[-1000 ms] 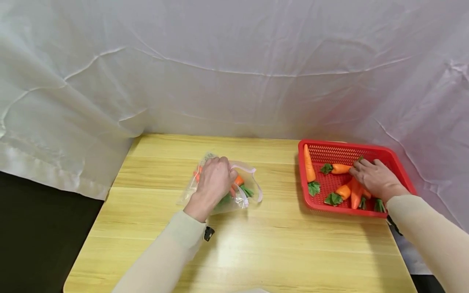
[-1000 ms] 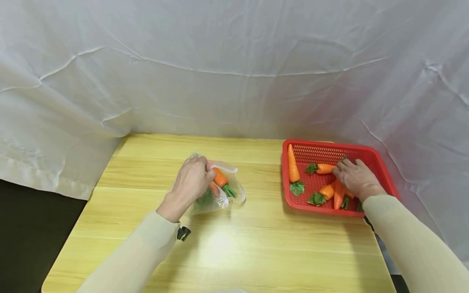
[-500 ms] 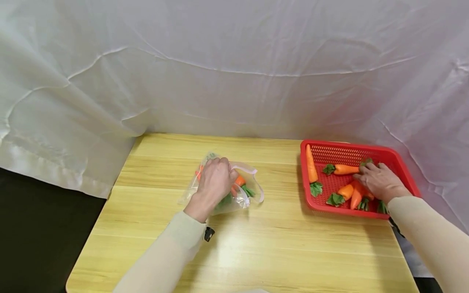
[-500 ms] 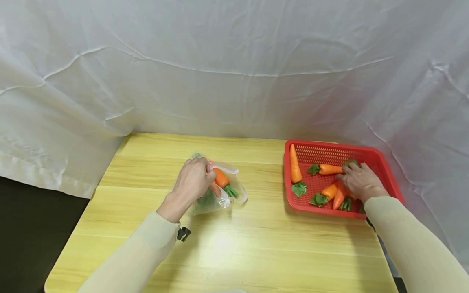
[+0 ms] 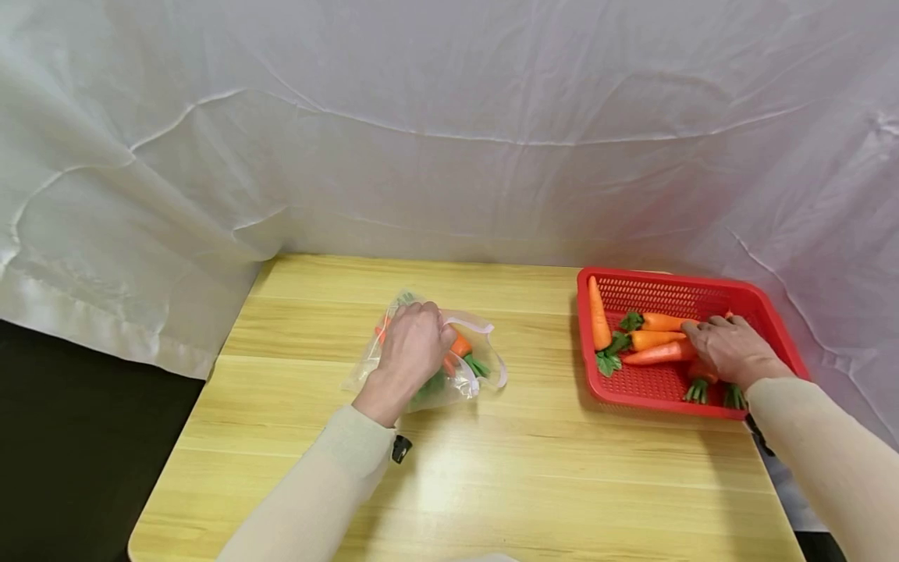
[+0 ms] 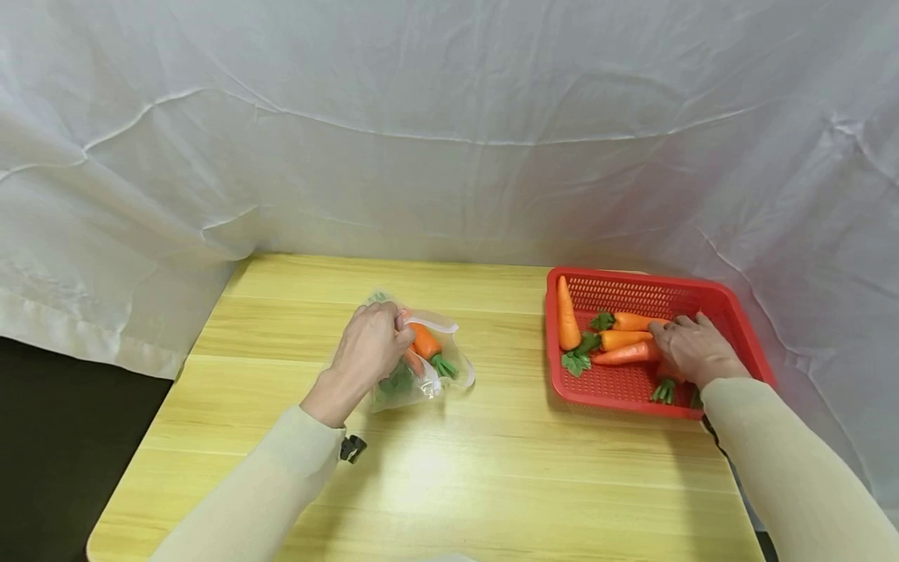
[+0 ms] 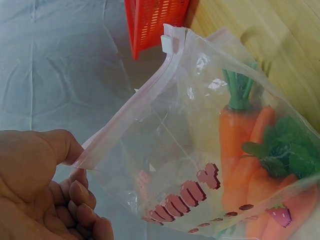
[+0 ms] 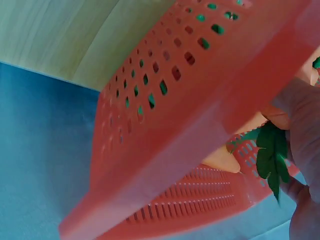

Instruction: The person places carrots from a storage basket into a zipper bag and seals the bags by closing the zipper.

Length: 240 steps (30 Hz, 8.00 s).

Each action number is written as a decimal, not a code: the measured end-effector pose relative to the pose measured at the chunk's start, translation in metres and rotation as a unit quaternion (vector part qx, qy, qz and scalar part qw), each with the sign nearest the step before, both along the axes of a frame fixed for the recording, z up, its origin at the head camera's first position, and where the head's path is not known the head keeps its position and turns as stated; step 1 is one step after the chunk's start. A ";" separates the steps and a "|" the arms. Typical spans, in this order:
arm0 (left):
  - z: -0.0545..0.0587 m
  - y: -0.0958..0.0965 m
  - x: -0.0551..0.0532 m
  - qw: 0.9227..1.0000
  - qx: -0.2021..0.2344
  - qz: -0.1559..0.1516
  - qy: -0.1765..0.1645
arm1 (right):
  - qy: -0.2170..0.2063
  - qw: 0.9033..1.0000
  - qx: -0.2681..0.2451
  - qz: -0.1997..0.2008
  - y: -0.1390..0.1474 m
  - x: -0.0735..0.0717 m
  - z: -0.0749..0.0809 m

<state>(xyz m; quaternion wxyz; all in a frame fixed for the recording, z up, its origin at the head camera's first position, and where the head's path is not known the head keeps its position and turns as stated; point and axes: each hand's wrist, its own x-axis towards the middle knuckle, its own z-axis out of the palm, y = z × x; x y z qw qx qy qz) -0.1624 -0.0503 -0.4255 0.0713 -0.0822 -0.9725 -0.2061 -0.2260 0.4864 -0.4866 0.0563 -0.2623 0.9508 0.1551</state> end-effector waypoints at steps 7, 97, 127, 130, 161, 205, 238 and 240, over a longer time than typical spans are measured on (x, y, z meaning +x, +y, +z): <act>0.001 0.000 0.001 1.000 0.003 0.002 -0.006 | 0.038 0.999 -0.012 -0.002 -0.001 -0.001 0.004; 0.018 0.019 -0.006 0.999 -0.002 -0.020 -0.045 | 0.234 0.937 -0.251 0.072 -0.336 0.059 0.011; 0.019 0.017 -0.009 0.999 0.035 0.005 -0.035 | 0.170 0.941 -0.279 0.082 -0.360 0.048 -0.017; 0.018 0.014 -0.009 0.999 0.039 0.011 -0.025 | 0.170 0.933 -0.296 0.111 -0.352 0.050 -0.016; 0.008 0.000 0.002 0.994 0.081 0.032 -0.072 | 0.052 0.972 -0.209 -0.100 -0.048 0.005 0.017; -0.005 -0.004 -0.002 0.994 0.055 0.051 -0.075 | -0.056 0.972 -0.174 -0.147 -0.015 -0.008 -0.043; -0.007 -0.005 0.000 0.994 0.062 0.047 -0.073 | -0.119 0.937 -0.258 -0.203 -0.032 -0.015 -0.047; -0.007 -0.005 0.000 0.995 0.061 0.047 -0.071 | -0.119 0.936 -0.262 -0.205 -0.032 -0.015 -0.047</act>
